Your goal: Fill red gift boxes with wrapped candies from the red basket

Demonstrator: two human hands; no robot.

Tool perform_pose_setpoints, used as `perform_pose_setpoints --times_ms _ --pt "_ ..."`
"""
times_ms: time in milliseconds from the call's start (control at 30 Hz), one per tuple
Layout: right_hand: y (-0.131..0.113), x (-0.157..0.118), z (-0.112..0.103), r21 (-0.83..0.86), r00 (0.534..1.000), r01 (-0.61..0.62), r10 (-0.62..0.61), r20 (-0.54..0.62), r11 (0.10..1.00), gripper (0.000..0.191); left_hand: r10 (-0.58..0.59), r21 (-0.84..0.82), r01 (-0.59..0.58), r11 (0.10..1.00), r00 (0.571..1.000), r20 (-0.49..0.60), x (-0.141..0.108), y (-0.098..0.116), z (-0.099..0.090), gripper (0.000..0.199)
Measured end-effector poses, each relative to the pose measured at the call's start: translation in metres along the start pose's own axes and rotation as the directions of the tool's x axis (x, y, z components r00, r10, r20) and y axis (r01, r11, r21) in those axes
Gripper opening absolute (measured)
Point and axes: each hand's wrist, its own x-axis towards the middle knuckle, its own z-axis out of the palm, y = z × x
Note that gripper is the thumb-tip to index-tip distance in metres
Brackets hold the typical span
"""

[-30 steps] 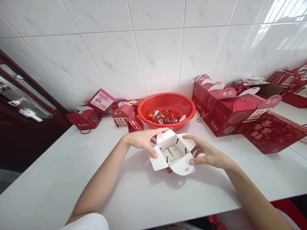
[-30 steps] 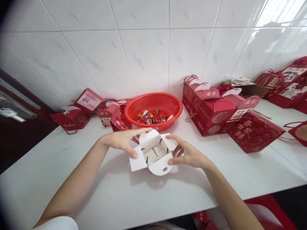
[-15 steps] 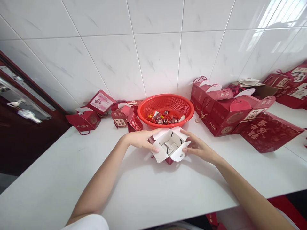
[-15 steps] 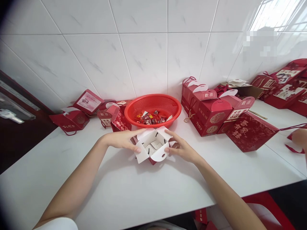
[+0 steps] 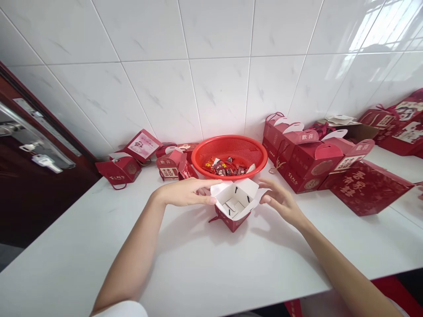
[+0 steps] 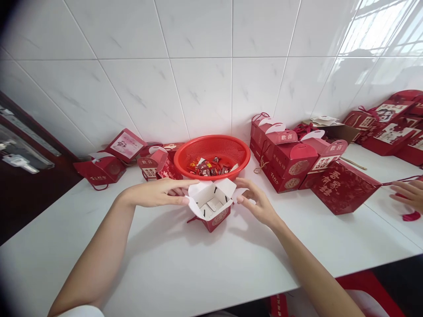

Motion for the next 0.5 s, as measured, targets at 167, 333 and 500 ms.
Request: perform_pose_setpoints --times_ms 167,333,500 --pt "-0.003 0.024 -0.008 0.008 0.973 -0.002 0.004 -0.23 1.0 0.032 -0.016 -0.011 0.013 1.0 0.942 -0.334 0.005 0.001 -0.012 0.061" --pt "-0.005 0.081 -0.005 -0.134 0.946 0.037 -0.078 -0.315 0.99 0.023 -0.05 0.162 0.083 0.983 0.979 -0.199 0.067 0.006 -0.03 0.048" --pt "-0.009 0.137 0.013 -0.303 0.971 -0.105 0.032 -0.236 0.947 0.014 -0.14 0.35 0.114 0.93 0.989 0.052 0.144 -0.001 -0.033 0.053"
